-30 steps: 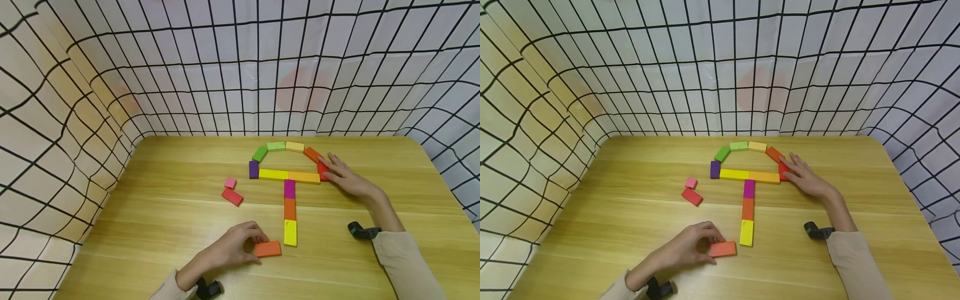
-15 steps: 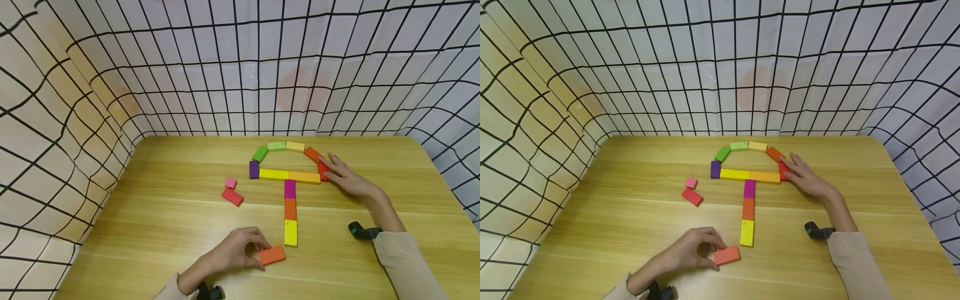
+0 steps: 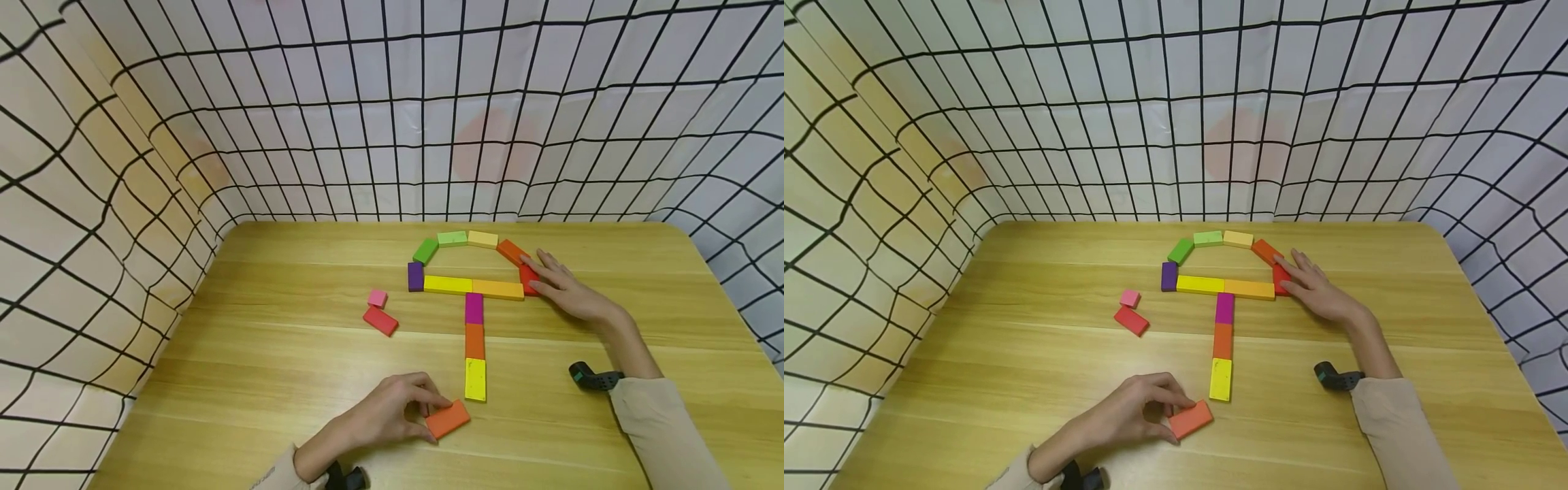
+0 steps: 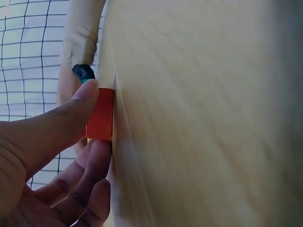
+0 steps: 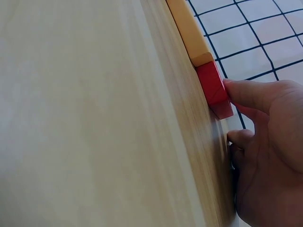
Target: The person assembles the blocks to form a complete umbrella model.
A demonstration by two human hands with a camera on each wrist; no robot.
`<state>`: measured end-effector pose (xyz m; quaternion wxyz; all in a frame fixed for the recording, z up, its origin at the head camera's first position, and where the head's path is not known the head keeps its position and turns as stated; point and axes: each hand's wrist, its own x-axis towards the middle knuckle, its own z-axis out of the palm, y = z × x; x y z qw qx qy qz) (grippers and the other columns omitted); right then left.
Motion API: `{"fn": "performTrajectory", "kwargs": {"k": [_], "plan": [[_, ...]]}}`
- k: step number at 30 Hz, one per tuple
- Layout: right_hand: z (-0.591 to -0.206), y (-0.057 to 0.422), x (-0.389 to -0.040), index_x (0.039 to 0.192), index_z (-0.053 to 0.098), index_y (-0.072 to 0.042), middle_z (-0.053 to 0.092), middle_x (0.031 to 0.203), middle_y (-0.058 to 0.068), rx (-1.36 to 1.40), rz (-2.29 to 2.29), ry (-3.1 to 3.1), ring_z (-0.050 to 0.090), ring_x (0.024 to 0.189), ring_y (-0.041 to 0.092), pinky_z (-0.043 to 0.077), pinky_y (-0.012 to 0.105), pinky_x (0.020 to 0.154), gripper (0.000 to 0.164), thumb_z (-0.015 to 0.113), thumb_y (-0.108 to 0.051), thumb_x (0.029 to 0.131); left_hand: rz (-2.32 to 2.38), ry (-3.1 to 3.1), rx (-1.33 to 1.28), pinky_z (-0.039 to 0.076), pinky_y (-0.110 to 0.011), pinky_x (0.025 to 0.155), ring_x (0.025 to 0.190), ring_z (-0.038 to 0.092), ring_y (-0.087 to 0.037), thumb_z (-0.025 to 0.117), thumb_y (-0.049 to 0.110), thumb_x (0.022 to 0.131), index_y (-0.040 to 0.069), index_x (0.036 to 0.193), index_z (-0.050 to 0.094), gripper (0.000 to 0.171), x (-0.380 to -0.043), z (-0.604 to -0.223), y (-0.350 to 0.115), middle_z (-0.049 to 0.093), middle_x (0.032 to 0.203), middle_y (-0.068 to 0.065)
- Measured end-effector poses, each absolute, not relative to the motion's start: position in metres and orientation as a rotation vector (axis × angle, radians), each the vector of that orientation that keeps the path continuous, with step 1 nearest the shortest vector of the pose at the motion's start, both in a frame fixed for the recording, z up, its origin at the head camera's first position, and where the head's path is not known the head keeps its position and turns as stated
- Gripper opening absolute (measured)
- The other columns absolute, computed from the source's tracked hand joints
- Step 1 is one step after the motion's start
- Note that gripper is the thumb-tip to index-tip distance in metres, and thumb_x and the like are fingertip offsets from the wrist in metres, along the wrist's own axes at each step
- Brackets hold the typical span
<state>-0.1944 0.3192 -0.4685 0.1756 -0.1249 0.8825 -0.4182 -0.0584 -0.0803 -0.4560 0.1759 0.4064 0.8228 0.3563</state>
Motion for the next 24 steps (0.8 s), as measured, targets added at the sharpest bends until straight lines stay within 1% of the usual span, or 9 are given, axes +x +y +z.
{"fn": "performTrajectory", "kwargs": {"k": [3, 8, 10, 15, 19, 24], "plan": [[-0.4707, 0.3198, -0.1942, 0.167, 0.020, -0.028, -0.015, 0.175, 0.010, -0.355, -1.215, 2.505, -0.023, 0.158, 0.042, -0.010, 0.081, 0.116, 0.065, 0.048, -0.041, 0.110, 0.996, 2.333, 1.158, 0.049, -0.006, 0.074, 0.083, 0.059, 0.004, 0.089, 0.019, 0.081, 0.012, 0.123, 0.077, 0.045, -0.0585, -0.4553, -0.0795, 0.070, 0.109, 0.001], [-0.4728, 0.3203, -0.1943, 0.167, 0.020, -0.031, -0.015, 0.175, 0.011, -0.380, -1.234, 2.503, -0.025, 0.157, 0.042, -0.012, 0.082, 0.114, 0.064, 0.047, -0.042, 0.110, 0.993, 2.335, 1.155, 0.049, -0.006, 0.072, 0.081, 0.058, 0.005, 0.088, 0.019, 0.082, 0.011, 0.123, 0.077, 0.044, -0.0587, -0.4559, -0.0773, 0.070, 0.108, 0.000], [-0.4725, 0.3201, -0.1944, 0.167, 0.019, -0.029, -0.015, 0.174, 0.013, -0.388, -1.230, 2.507, -0.025, 0.157, 0.044, -0.012, 0.082, 0.113, 0.065, 0.047, -0.041, 0.110, 0.992, 2.338, 1.152, 0.049, -0.006, 0.072, 0.081, 0.058, 0.005, 0.088, 0.019, 0.083, 0.012, 0.124, 0.077, 0.043, -0.0590, -0.4562, -0.0763, 0.070, 0.108, 0.001], [-0.4715, 0.3193, -0.1949, 0.167, 0.019, -0.027, -0.014, 0.175, 0.013, -0.362, -1.196, 2.520, -0.022, 0.158, 0.044, -0.010, 0.082, 0.115, 0.065, 0.047, -0.040, 0.110, 0.962, 2.342, 1.156, 0.049, -0.006, 0.071, 0.080, 0.058, 0.006, 0.087, 0.017, 0.084, 0.013, 0.127, 0.075, 0.044, -0.0593, -0.4556, -0.0755, 0.069, 0.109, 0.001], [-0.4703, 0.3192, -0.1957, 0.167, 0.017, -0.027, -0.016, 0.174, 0.012, -0.355, -1.168, 2.516, -0.023, 0.157, 0.044, -0.009, 0.081, 0.116, 0.065, 0.046, -0.040, 0.111, 0.944, 2.341, 1.158, 0.049, -0.006, 0.071, 0.080, 0.057, 0.006, 0.085, 0.017, 0.086, 0.014, 0.129, 0.074, 0.045, -0.0600, -0.4552, -0.0749, 0.069, 0.109, 0.001], [-0.4695, 0.3193, -0.1962, 0.168, 0.016, -0.024, -0.016, 0.174, 0.014, -0.375, -1.149, 2.527, -0.022, 0.157, 0.045, -0.008, 0.082, 0.115, 0.065, 0.046, -0.037, 0.111, 0.945, 2.347, 1.166, 0.049, -0.005, 0.072, 0.080, 0.058, 0.007, 0.085, 0.018, 0.086, 0.014, 0.129, 0.074, 0.045, -0.0604, -0.4555, -0.0743, 0.069, 0.109, 0.001]]}}
